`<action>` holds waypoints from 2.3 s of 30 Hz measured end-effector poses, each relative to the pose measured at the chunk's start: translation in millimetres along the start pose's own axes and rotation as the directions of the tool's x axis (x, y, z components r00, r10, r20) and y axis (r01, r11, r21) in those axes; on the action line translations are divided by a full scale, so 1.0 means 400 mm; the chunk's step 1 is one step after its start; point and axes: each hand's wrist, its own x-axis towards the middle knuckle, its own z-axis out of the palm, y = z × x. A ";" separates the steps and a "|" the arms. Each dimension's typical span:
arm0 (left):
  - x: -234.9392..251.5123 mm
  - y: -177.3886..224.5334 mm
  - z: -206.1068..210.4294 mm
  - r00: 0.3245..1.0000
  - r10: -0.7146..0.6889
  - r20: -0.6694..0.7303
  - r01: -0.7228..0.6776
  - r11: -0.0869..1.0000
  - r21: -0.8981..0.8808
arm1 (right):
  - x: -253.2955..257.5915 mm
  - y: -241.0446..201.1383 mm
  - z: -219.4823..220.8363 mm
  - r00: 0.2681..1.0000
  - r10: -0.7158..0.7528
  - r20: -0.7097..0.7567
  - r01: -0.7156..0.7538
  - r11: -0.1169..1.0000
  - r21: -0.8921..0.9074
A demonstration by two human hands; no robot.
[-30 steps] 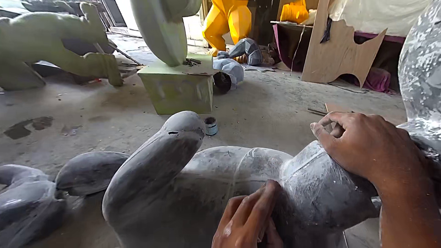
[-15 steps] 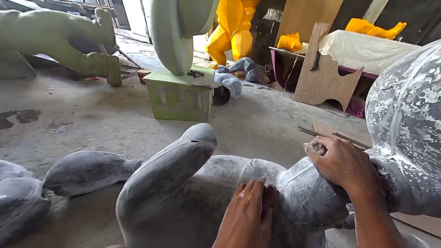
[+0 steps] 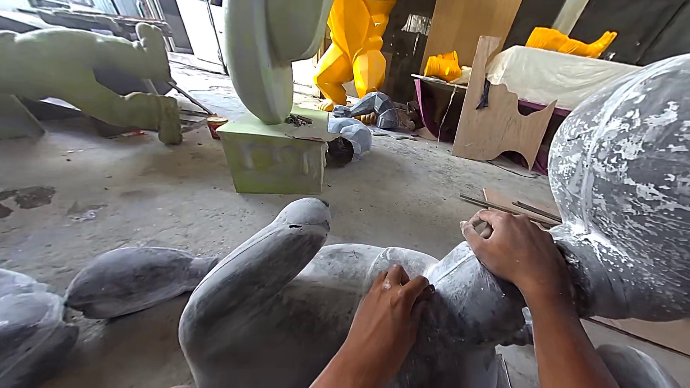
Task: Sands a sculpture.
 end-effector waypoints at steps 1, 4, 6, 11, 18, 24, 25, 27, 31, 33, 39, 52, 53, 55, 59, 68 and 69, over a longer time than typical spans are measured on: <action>0.000 0.002 -0.007 0.999 -0.016 0.029 0.016 1.000 0.020 | -0.001 0.000 0.000 1.000 0.000 -0.001 0.000 1.000 -0.001; 0.001 -0.006 -0.019 0.997 -0.046 0.070 0.049 0.998 -0.045 | -0.007 -0.001 -0.001 1.000 -0.011 -0.013 0.011 1.000 0.013; -0.002 -0.022 -0.016 0.998 -0.054 0.034 0.058 0.991 -0.118 | -0.012 -0.004 -0.004 1.000 -0.007 -0.015 0.008 1.000 0.029; -0.007 -0.040 -0.029 0.998 -0.047 -0.047 0.022 0.900 -0.436 | 0.005 -0.002 0.002 1.000 0.022 0.018 -0.022 1.000 0.011; 0.018 -0.050 -0.015 0.912 -0.126 -0.391 -0.224 0.644 -0.731 | -0.005 -0.001 0.004 1.000 0.002 -0.010 -0.002 0.999 0.053; 0.001 -0.084 0.039 0.943 -0.006 -0.334 -0.221 0.736 -0.639 | 0.006 -0.003 -0.010 0.998 0.031 0.058 -0.031 0.999 0.006; 0.005 -0.087 0.034 0.950 0.003 -0.314 -0.214 0.737 -0.642 | 0.004 -0.002 -0.008 0.998 0.027 0.055 -0.028 1.000 0.013; 0.015 -0.089 0.012 0.971 0.033 -0.235 -0.171 0.783 -0.598 | 0.004 -0.001 -0.006 0.999 0.020 0.044 -0.021 0.999 0.031; 0.028 -0.067 -0.038 0.998 0.053 -0.017 -0.056 0.961 -0.270 | 0.005 -0.001 -0.008 0.999 0.013 0.051 -0.015 0.999 0.040; 0.031 -0.057 -0.040 0.998 0.034 0.048 -0.025 0.985 -0.168 | 0.005 0.001 -0.005 0.999 0.008 0.041 -0.010 0.999 0.044; 0.035 -0.028 -0.040 0.996 0.040 0.082 -0.039 0.999 -0.021 | 0.003 0.001 -0.009 0.999 0.004 0.043 -0.006 0.999 0.044; 0.070 0.054 -0.082 0.954 0.067 0.292 -0.144 0.957 0.251 | 0.007 0.000 -0.002 0.999 0.004 0.039 -0.006 0.999 0.036; 0.079 0.051 -0.079 0.960 0.088 0.266 -0.150 0.963 0.225 | 0.006 0.000 -0.003 0.999 0.003 0.033 -0.004 0.999 0.032; 0.079 0.020 -0.056 0.979 0.139 0.152 -0.154 0.984 0.092 | 0.007 0.001 -0.003 1.000 0.002 0.028 -0.003 0.999 0.032; 0.065 0.025 -0.066 0.969 0.093 0.229 -0.131 0.979 0.155 | 0.008 0.001 -0.001 0.999 -0.003 0.041 0.001 0.999 0.050; 0.053 -0.018 -0.032 0.996 0.021 0.091 -0.005 0.986 -0.166 | -0.001 0.002 -0.008 0.999 -0.004 0.043 0.002 0.999 0.044; 0.048 -0.014 -0.029 0.996 0.045 0.076 -0.037 0.993 -0.108 | 0.002 0.001 -0.006 0.999 -0.005 0.044 0.003 0.999 0.050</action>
